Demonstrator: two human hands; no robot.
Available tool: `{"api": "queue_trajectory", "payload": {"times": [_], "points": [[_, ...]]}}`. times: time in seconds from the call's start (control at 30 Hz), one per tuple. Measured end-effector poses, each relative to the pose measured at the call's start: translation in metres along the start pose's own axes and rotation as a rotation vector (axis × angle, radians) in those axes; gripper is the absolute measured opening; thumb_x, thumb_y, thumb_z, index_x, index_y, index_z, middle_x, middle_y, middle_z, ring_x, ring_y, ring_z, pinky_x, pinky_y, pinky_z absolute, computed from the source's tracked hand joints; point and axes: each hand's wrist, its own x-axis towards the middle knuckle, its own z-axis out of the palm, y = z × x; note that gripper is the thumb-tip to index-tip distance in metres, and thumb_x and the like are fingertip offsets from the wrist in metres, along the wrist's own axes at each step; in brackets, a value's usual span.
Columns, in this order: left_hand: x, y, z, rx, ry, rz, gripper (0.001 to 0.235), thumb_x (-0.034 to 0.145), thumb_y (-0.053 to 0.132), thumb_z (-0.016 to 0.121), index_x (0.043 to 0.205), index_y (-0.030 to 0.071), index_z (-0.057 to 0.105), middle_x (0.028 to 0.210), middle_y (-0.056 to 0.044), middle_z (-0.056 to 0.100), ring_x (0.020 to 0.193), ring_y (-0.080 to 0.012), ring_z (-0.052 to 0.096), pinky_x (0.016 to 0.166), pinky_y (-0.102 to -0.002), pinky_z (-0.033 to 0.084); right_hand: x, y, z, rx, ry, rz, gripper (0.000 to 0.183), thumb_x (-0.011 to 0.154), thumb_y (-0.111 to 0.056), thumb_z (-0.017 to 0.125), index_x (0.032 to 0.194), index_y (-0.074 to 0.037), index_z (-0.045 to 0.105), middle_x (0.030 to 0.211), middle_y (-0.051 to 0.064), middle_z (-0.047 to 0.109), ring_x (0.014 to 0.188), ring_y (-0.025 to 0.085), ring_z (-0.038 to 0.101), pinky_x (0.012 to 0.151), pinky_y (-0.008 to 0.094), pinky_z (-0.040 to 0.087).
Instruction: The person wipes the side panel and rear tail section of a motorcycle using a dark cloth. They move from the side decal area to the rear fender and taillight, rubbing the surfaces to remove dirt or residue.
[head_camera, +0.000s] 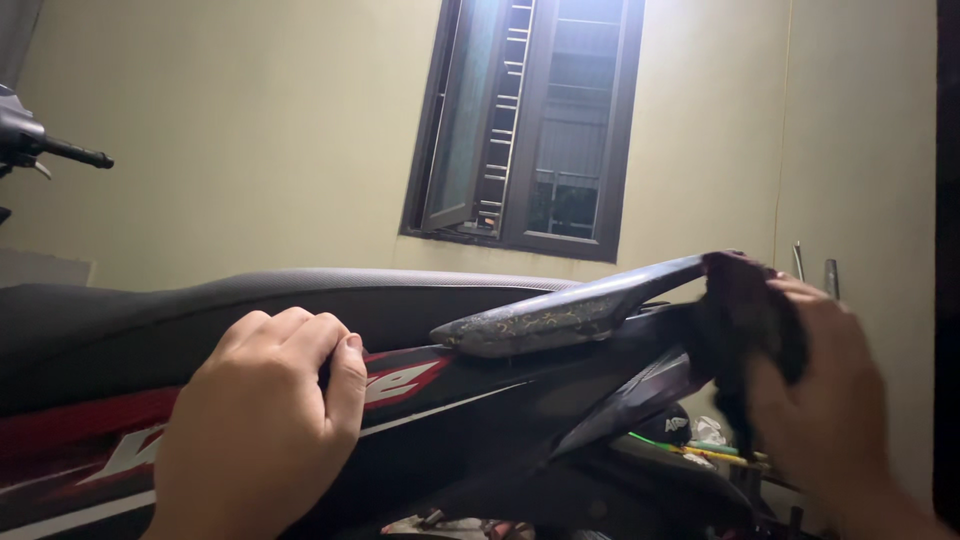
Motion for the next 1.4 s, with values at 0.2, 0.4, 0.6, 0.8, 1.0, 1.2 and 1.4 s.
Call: {"api": "queue_trajectory", "payload": {"times": [0.2, 0.4, 0.6, 0.8, 1.0, 1.2, 1.4], "points": [[0.003, -0.001, -0.002, 0.006, -0.011, -0.006, 0.035, 0.115, 0.042, 0.058, 0.099, 0.023, 0.083, 0.098, 0.000, 0.083, 0.107, -0.0321, 0.073, 0.099, -0.055, 0.062, -0.038, -0.088, 0.028, 0.134, -0.093, -0.373, 0.055, 0.086, -0.028, 0.081, 0.138, -0.012, 0.081, 0.163, 0.021, 0.072, 0.166, 0.051, 0.062, 0.141, 0.066, 0.044], [0.002, 0.001, -0.003, -0.014, -0.041, -0.019, 0.035, 0.115, 0.041, 0.057, 0.100, 0.024, 0.084, 0.099, 0.001, 0.085, 0.108, -0.0307, 0.073, 0.101, -0.053, 0.061, 0.003, 0.014, -0.005, 0.102, -0.076, -0.074, 0.056, 0.091, -0.010, 0.067, 0.146, -0.009, 0.078, 0.162, 0.017, 0.079, 0.157, 0.044, 0.071, 0.135, 0.060, 0.049], [-0.001, 0.004, -0.001, 0.028, 0.011, -0.009, 0.036, 0.116, 0.041, 0.057, 0.097, 0.022, 0.081, 0.099, 0.000, 0.082, 0.109, -0.0329, 0.072, 0.097, -0.056, 0.062, 0.014, 0.004, 0.008, 0.023, 0.021, 0.799, 0.045, 0.127, -0.043, 0.071, 0.155, -0.008, 0.074, 0.140, 0.031, 0.081, 0.127, 0.058, 0.074, 0.100, 0.070, 0.051], [-0.002, 0.003, -0.004, 0.018, 0.014, 0.006, 0.037, 0.116, 0.039, 0.056, 0.097, 0.020, 0.081, 0.098, -0.001, 0.083, 0.106, -0.0326, 0.072, 0.100, -0.054, 0.060, -0.052, -0.147, 0.040, 0.149, 0.190, 0.276, 0.091, 0.099, -0.025, 0.083, 0.176, 0.009, 0.046, 0.188, 0.037, 0.045, 0.177, 0.056, 0.039, 0.146, 0.064, 0.030], [-0.001, 0.003, -0.003, 0.007, -0.008, -0.007, 0.036, 0.115, 0.041, 0.056, 0.099, 0.022, 0.083, 0.100, 0.001, 0.084, 0.109, -0.0314, 0.072, 0.099, -0.055, 0.061, -0.031, -0.064, 0.017, -0.213, 0.012, -0.020, 0.098, 0.083, -0.058, 0.077, 0.167, -0.009, 0.069, 0.184, 0.017, 0.065, 0.178, 0.052, 0.053, 0.137, 0.076, 0.037], [0.000, 0.000, 0.006, 0.025, 0.042, 0.009, 0.035, 0.115, 0.040, 0.058, 0.096, 0.022, 0.081, 0.098, 0.000, 0.083, 0.106, -0.0327, 0.072, 0.097, -0.055, 0.062, 0.013, -0.037, 0.044, -0.047, 0.237, 0.371, 0.062, 0.133, -0.039, 0.068, 0.158, 0.017, 0.068, 0.167, 0.044, 0.061, 0.153, 0.068, 0.047, 0.125, 0.071, 0.034], [-0.004, 0.000, -0.002, -0.002, 0.038, 0.020, 0.030, 0.111, 0.042, 0.061, 0.099, 0.026, 0.083, 0.103, 0.001, 0.082, 0.112, -0.0340, 0.071, 0.089, -0.060, 0.064, -0.035, -0.137, 0.053, -0.077, 0.151, 0.141, 0.109, 0.076, -0.036, 0.082, 0.176, 0.003, 0.061, 0.181, 0.029, 0.062, 0.165, 0.056, 0.055, 0.130, 0.070, 0.046]]}}
